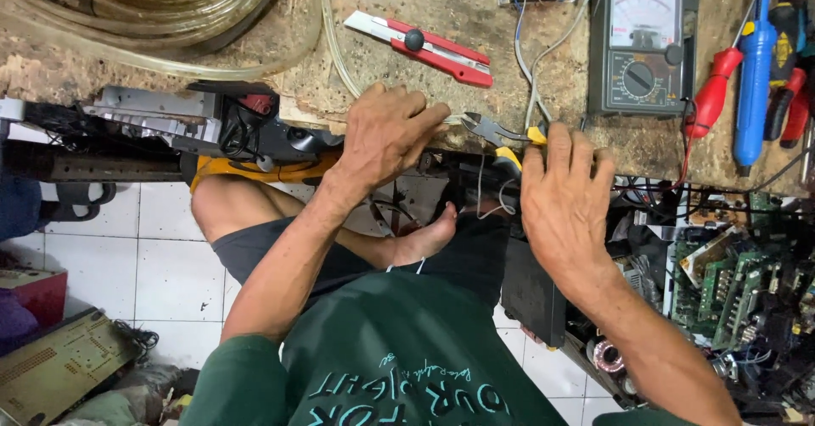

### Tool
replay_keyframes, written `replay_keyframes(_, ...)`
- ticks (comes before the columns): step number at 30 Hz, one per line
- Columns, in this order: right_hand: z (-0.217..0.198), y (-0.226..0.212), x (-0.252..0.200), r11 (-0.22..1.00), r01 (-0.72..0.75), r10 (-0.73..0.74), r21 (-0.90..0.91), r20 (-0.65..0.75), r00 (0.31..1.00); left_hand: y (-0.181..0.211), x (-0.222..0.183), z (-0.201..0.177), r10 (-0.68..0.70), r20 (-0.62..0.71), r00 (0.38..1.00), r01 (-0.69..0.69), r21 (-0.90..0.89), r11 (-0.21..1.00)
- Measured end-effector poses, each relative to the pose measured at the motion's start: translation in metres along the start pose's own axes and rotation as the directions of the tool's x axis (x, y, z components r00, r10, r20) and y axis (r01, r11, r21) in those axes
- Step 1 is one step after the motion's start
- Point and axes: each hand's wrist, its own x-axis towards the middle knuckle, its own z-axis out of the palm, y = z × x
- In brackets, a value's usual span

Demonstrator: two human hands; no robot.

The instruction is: Stripping insulation from wires and preparing electronic components for repair at a workbench.

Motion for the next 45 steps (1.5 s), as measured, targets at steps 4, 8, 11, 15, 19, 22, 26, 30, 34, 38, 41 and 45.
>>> replay_keyframes(4,0.024,0.005,-0.017,0.999,0.031,-0.03,-0.032,0.045,0.999,0.002,0.003,-0.005,0.004,-0.022,1.0,-0.006,-0.064,0.998)
replay_keyframes(8,0.024,0.007,-0.016,0.968,-0.059,0.028,0.242,0.128,0.991,0.001,0.001,-0.003,0.008,-0.026,1.0,-0.01,-0.073,0.997)
replay_keyframes(11,0.023,0.007,-0.016,0.745,-0.283,0.119,0.604,0.297,0.947,0.0,-0.001,-0.002,-0.004,-0.032,0.999,0.001,-0.1,0.995)
replay_keyframes(15,0.029,-0.009,-0.019,0.149,-0.523,0.189,0.839,0.495,0.848,0.005,0.001,-0.007,-0.006,-0.029,1.0,0.002,-0.128,0.992)
replay_keyframes(19,0.024,-0.036,-0.027,-0.323,-0.514,0.187,0.795,0.586,0.788,0.008,-0.002,-0.009,-0.015,-0.076,0.997,0.0,-0.202,0.979)
replay_keyframes(22,0.021,-0.058,-0.031,-0.659,-0.33,0.193,0.676,0.576,0.794,0.01,0.0,-0.012,0.025,-0.079,0.997,-0.042,-0.218,0.975)
replay_keyframes(26,0.025,-0.079,-0.043,-0.848,-0.158,0.176,0.507,0.549,0.817,0.017,0.007,-0.021,-0.018,-0.131,0.991,-0.029,-0.351,0.936)
replay_keyframes(30,0.032,-0.099,-0.06,-0.95,-0.024,0.162,0.313,0.557,0.815,0.018,0.008,-0.024,-0.001,-0.118,0.993,-0.053,-0.458,0.888)
replay_keyframes(34,-0.01,0.0,-0.066,-0.821,0.556,0.531,0.13,0.533,0.659,-0.005,-0.02,-0.031,-0.023,-0.087,0.996,-0.021,-0.47,0.882)
replay_keyframes(38,-0.03,0.017,-0.082,-0.39,-0.355,0.657,0.85,0.527,0.539,0.016,-0.012,-0.038,0.077,0.01,0.997,-0.065,-0.442,0.895)
replay_keyframes(41,-0.006,0.008,-0.044,0.156,-0.575,0.586,0.803,0.394,0.708,0.012,0.026,-0.037,0.049,-0.076,0.996,-0.081,-0.513,0.855)
replay_keyframes(45,0.011,0.006,-0.016,0.45,-0.479,0.44,0.754,0.28,0.853,0.024,0.026,-0.037,-0.04,-0.031,0.999,0.017,-0.539,0.842)
